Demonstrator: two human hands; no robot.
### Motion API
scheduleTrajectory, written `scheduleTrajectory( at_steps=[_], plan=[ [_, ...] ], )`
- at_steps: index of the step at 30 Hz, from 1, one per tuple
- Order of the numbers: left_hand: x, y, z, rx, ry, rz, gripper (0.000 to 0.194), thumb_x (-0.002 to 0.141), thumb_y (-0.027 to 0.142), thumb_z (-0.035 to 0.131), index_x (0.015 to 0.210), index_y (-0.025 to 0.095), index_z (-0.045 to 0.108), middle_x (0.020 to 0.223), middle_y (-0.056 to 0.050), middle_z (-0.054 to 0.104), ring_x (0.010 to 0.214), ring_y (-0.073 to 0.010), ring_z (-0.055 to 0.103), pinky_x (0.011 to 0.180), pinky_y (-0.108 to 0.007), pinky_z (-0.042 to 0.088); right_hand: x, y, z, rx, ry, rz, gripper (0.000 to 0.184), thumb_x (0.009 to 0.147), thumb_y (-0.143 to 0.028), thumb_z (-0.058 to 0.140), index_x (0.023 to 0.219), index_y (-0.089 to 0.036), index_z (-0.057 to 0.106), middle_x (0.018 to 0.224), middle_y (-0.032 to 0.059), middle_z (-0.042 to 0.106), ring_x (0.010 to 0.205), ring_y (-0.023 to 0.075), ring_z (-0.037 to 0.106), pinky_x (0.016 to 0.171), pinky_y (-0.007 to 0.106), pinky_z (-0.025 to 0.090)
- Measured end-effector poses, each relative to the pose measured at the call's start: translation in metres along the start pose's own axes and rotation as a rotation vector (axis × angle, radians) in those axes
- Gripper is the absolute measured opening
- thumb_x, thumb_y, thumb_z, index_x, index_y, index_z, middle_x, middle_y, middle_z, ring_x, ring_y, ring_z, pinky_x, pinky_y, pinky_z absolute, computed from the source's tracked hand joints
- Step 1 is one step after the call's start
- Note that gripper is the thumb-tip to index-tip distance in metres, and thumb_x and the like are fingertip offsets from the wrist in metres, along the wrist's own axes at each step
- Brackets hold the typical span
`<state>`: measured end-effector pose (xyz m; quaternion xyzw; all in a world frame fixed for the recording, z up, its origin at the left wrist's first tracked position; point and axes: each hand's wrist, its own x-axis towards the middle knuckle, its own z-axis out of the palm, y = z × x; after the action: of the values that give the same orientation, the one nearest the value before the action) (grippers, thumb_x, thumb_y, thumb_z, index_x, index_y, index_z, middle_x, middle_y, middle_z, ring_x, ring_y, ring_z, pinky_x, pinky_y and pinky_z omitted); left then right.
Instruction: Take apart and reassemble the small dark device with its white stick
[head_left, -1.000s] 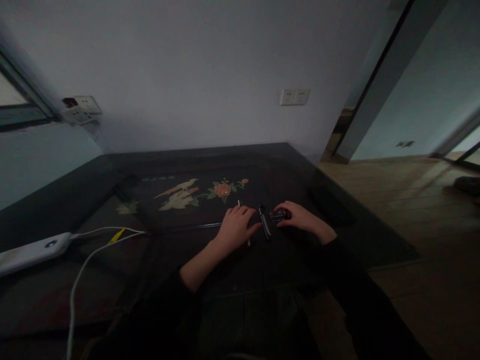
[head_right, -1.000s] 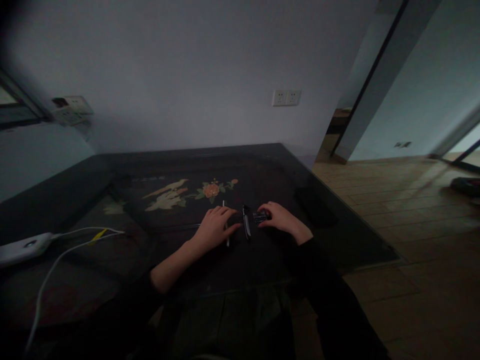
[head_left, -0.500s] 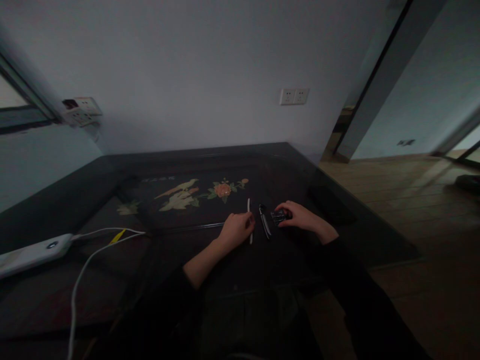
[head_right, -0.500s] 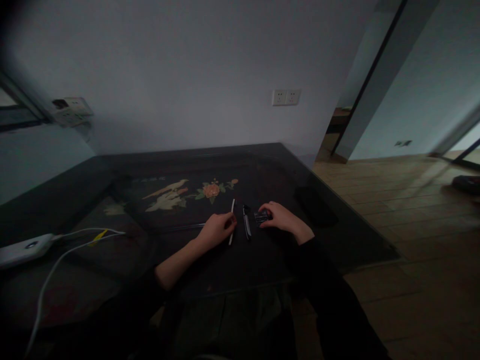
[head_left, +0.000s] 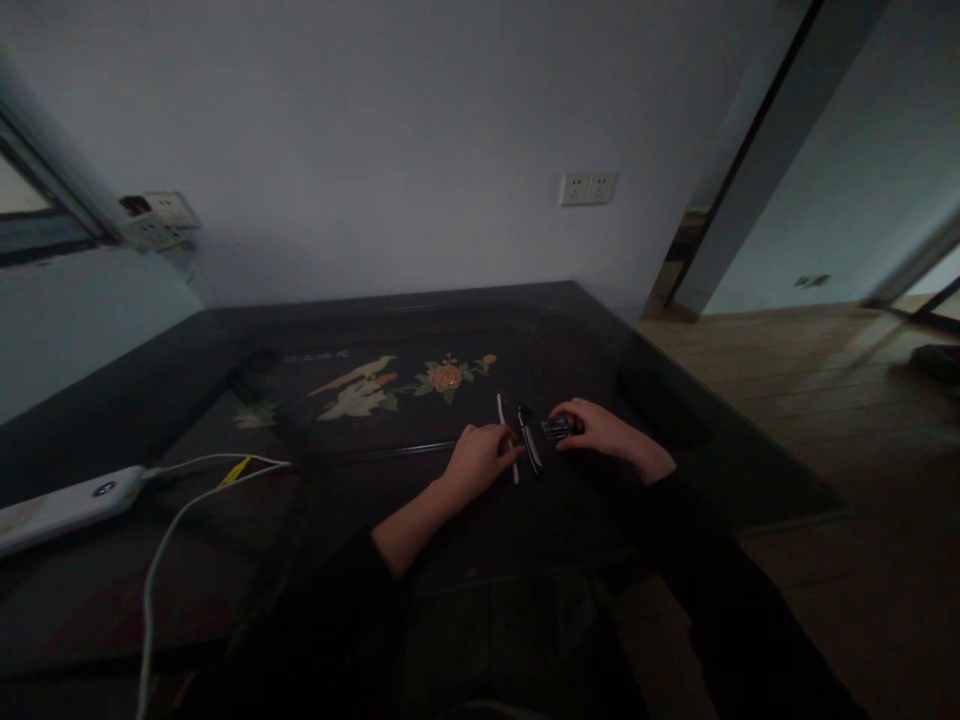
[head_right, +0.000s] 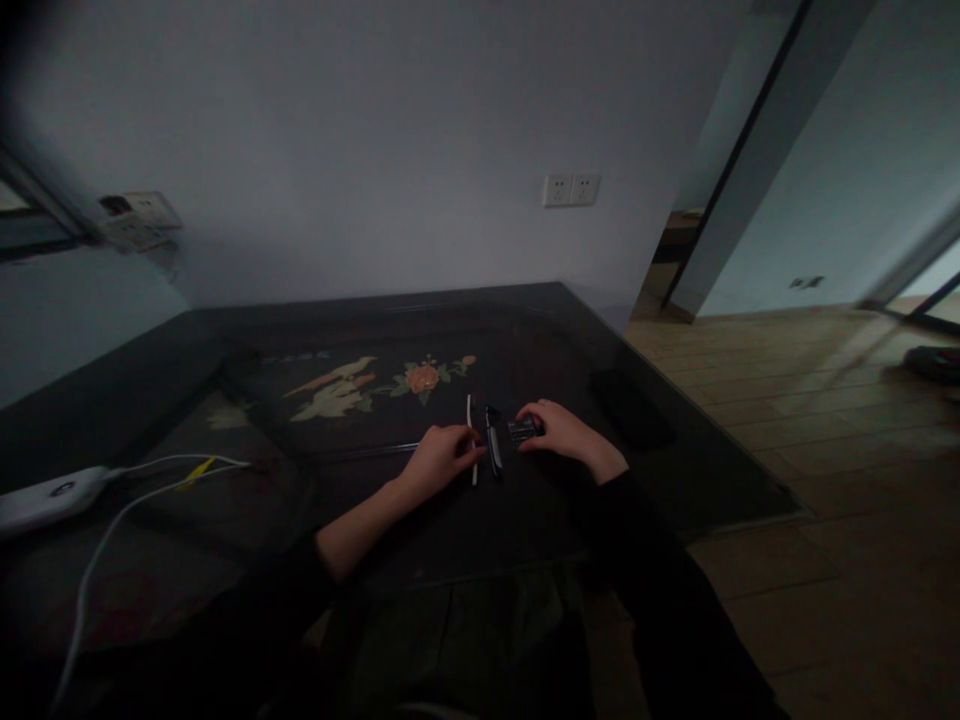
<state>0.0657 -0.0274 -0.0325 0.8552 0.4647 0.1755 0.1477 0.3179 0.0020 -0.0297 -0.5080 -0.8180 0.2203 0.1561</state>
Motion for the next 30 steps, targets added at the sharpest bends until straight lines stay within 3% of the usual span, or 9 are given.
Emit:
scheduleTrajectory(
  at_steps=[9,18,30],
  plan=[
    [0.000,-0.001,0.002,-0.032,0.028,0.030,0.023,0.091,0.035,0.050,0.097,0.019,0.065,0.088,-0.003,0.070,0.080,-0.0159,0.064,0.073,-0.027,0.043,0.000,0.000,0.001,-0.002,0.004,-0.006,0.039,0.068,-0.028,0.077,0.103,-0.019,0.063,0.081,0.0013,0.050,0.075,0.0173,0.050,0.068,0.028,0.039],
    [0.003,-0.006,0.007,-0.044,0.044,0.031,0.018,0.086,0.033,0.057,0.095,0.019,0.065,0.083,-0.001,0.068,0.072,-0.0145,0.061,0.065,-0.025,0.040,-0.001,-0.001,0.000,-0.003,0.009,-0.017,0.038,0.069,-0.028,0.077,0.103,-0.019,0.063,0.081,0.0018,0.051,0.076,0.0177,0.050,0.068,0.029,0.039],
    [0.005,-0.013,0.010,-0.026,0.074,0.062,0.012,0.086,0.027,0.056,0.088,0.018,0.063,0.079,-0.002,0.066,0.070,-0.0144,0.059,0.064,-0.024,0.040,0.001,-0.001,0.004,-0.005,0.020,-0.026,0.039,0.070,-0.030,0.076,0.105,-0.018,0.063,0.083,0.0028,0.051,0.075,0.0178,0.050,0.069,0.030,0.040]
  ],
)
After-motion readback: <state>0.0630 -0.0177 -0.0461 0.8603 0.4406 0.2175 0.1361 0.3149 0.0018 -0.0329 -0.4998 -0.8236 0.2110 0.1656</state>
